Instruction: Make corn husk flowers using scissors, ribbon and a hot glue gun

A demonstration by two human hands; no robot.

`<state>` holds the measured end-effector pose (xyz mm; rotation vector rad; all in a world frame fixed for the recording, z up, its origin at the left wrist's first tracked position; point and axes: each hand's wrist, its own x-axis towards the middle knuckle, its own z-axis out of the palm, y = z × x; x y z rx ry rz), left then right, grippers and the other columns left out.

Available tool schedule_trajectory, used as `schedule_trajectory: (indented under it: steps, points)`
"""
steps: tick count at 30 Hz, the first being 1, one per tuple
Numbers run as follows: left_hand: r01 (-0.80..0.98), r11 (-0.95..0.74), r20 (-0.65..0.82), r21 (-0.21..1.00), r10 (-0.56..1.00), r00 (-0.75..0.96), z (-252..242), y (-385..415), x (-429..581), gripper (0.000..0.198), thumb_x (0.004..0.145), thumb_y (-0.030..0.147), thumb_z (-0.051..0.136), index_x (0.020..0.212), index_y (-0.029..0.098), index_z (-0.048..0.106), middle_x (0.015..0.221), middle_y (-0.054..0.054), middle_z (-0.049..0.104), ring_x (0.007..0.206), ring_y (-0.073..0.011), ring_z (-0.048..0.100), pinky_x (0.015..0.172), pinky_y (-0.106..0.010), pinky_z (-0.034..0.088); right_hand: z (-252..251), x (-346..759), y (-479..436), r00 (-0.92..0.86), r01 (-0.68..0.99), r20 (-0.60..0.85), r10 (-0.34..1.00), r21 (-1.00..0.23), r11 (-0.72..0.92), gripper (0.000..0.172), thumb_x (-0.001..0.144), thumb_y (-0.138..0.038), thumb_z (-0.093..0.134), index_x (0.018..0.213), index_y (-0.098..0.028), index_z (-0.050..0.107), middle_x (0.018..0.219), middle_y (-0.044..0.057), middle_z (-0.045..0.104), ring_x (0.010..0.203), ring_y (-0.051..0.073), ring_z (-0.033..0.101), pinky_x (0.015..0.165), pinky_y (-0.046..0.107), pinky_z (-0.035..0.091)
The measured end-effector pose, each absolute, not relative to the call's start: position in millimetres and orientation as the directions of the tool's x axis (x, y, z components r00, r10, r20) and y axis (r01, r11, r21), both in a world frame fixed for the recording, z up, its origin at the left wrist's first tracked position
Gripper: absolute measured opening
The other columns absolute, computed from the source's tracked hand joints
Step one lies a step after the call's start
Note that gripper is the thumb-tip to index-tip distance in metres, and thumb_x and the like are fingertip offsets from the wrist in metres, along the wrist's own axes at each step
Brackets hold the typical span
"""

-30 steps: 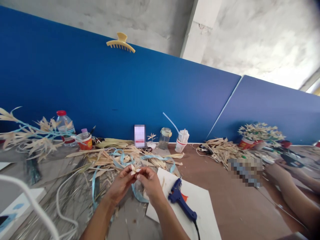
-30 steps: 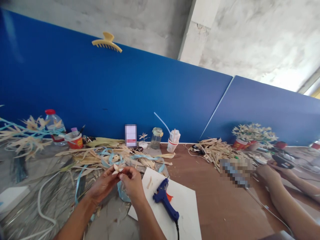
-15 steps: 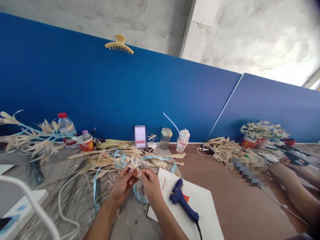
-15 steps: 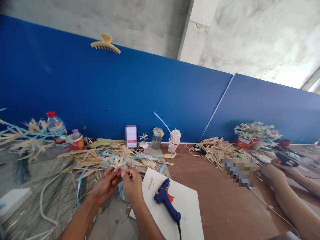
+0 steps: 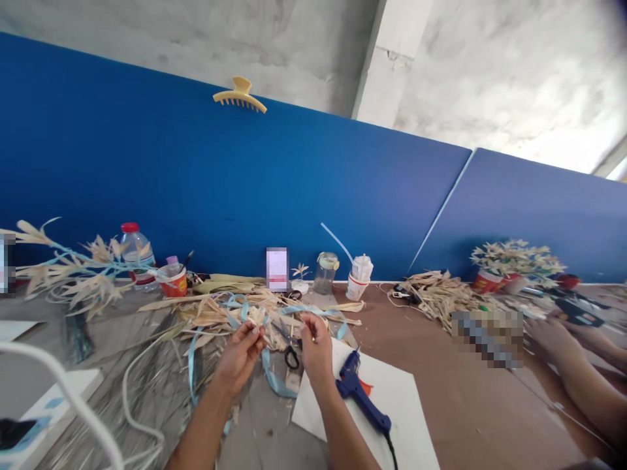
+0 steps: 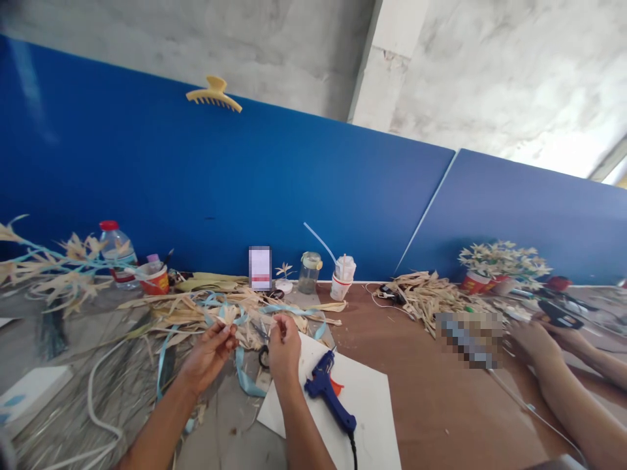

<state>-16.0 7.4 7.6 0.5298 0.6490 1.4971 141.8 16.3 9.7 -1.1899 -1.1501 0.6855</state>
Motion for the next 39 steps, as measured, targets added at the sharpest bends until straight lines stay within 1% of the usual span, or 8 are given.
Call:
schedule_trajectory:
  steps: [9, 14, 17, 21, 24, 27, 33, 39]
  points:
    - [-0.761, 0.007, -0.066, 0.648, 0.997, -0.047, 7.9, 7.8, -16.8, 0.028, 0.059, 0.013, 0.082, 0.074, 0.017, 0.058, 0.068, 0.001, 0.063, 0.056, -0.0075, 0.055, 0.055, -0.018, 0.049, 16.2, 152.8, 24.7, 0.273, 0.168, 0.252, 0.929, -0.963, 0.212, 0.028, 0.072, -0.029, 0.054, 0.096, -0.016, 0.059, 0.079, 0.003, 0.059, 0.069, 0.017, 0.055, 0.065, 0.028, 0.045]
    - [-0.748, 0.005, -0.078, 0.664, 0.995, -0.062, 3.4, 11.6, -17.8, 0.029, 0.058, 0.014, 0.083, 0.075, 0.017, 0.060, 0.068, 0.001, 0.064, 0.055, -0.0066, 0.054, 0.053, -0.016, 0.048, 34.2, 165.4, 21.7, 0.186, 0.336, 0.304, 0.934, -0.913, 0.230, 0.022, 0.074, -0.024, 0.052, 0.092, -0.015, 0.062, 0.074, 0.001, 0.061, 0.069, 0.016, 0.055, 0.064, 0.026, 0.043]
    - [-0.729, 0.013, -0.091, 0.685, 0.994, -0.067, 3.7, 11.4, -16.5, 0.028, 0.056, 0.014, 0.083, 0.075, 0.015, 0.062, 0.066, 0.001, 0.064, 0.054, -0.0061, 0.054, 0.053, -0.015, 0.047, 46.9, 169.8, 16.6, -0.003, 0.561, 0.257, 0.966, -0.799, 0.214, 0.016, 0.076, -0.018, 0.050, 0.083, -0.017, 0.065, 0.074, 0.002, 0.065, 0.071, 0.017, 0.059, 0.066, 0.026, 0.043]
    - [-0.698, 0.015, -0.068, 0.716, 0.997, -0.048, 7.6, 8.8, -14.6, 0.031, 0.052, 0.023, 0.087, 0.072, 0.014, 0.065, 0.063, 0.002, 0.063, 0.052, -0.0058, 0.051, 0.051, -0.016, 0.045, 47.9, 166.9, 12.2, -0.103, 0.868, 0.065, 0.993, -0.481, 0.122, 0.021, 0.078, -0.014, 0.052, 0.090, -0.017, 0.068, 0.089, 0.008, 0.071, 0.086, 0.020, 0.065, 0.074, 0.027, 0.044]
    - [-0.663, 0.001, -0.038, 0.749, 0.998, -0.042, 9.8, 7.7, -14.0, 0.035, 0.049, 0.030, 0.088, 0.070, 0.013, 0.065, 0.061, 0.002, 0.062, 0.051, -0.0060, 0.051, 0.050, -0.016, 0.043, 39.9, 158.9, 10.8, -0.101, 0.954, -0.037, 0.994, -0.289, 0.086, 0.026, 0.079, -0.019, 0.055, 0.101, -0.015, 0.067, 0.102, 0.014, 0.071, 0.096, 0.024, 0.066, 0.077, 0.030, 0.046]
    - [-0.635, -0.025, -0.016, 0.772, 0.998, -0.058, 10.1, 8.1, -13.8, 0.036, 0.048, 0.033, 0.087, 0.069, 0.013, 0.066, 0.060, 0.002, 0.061, 0.050, -0.0062, 0.049, 0.049, -0.017, 0.041, 34.7, 148.6, 9.3, -0.147, 0.977, -0.066, 0.987, -0.165, 0.134, 0.030, 0.077, -0.020, 0.056, 0.105, -0.014, 0.066, 0.106, 0.018, 0.069, 0.097, 0.028, 0.067, 0.075, 0.033, 0.049]
    - [-0.617, -0.042, -0.009, 0.786, 0.997, -0.079, 7.9, 8.6, -13.9, 0.034, 0.051, 0.034, 0.086, 0.070, 0.014, 0.066, 0.060, 0.003, 0.061, 0.050, -0.0069, 0.049, 0.049, -0.018, 0.040, 32.4, 135.5, 12.1, -0.184, 0.983, -0.091, 0.979, -0.029, 0.182, 0.040, 0.072, -0.019, 0.061, 0.112, -0.014, 0.061, 0.107, 0.019, 0.069, 0.095, 0.032, 0.068, 0.072, 0.037, 0.051]
    - [-0.647, -0.045, -0.010, 0.761, 0.997, -0.081, 6.5, 8.3, -12.7, 0.033, 0.054, 0.035, 0.084, 0.070, 0.013, 0.065, 0.062, 0.001, 0.061, 0.051, -0.0070, 0.050, 0.050, -0.018, 0.041, 31.0, 134.9, 21.8, -0.149, 0.988, -0.127, 0.981, -0.058, 0.143, 0.051, 0.061, -0.010, 0.065, 0.112, -0.013, 0.061, 0.104, 0.021, 0.070, 0.097, 0.035, 0.067, 0.073, 0.039, 0.051]
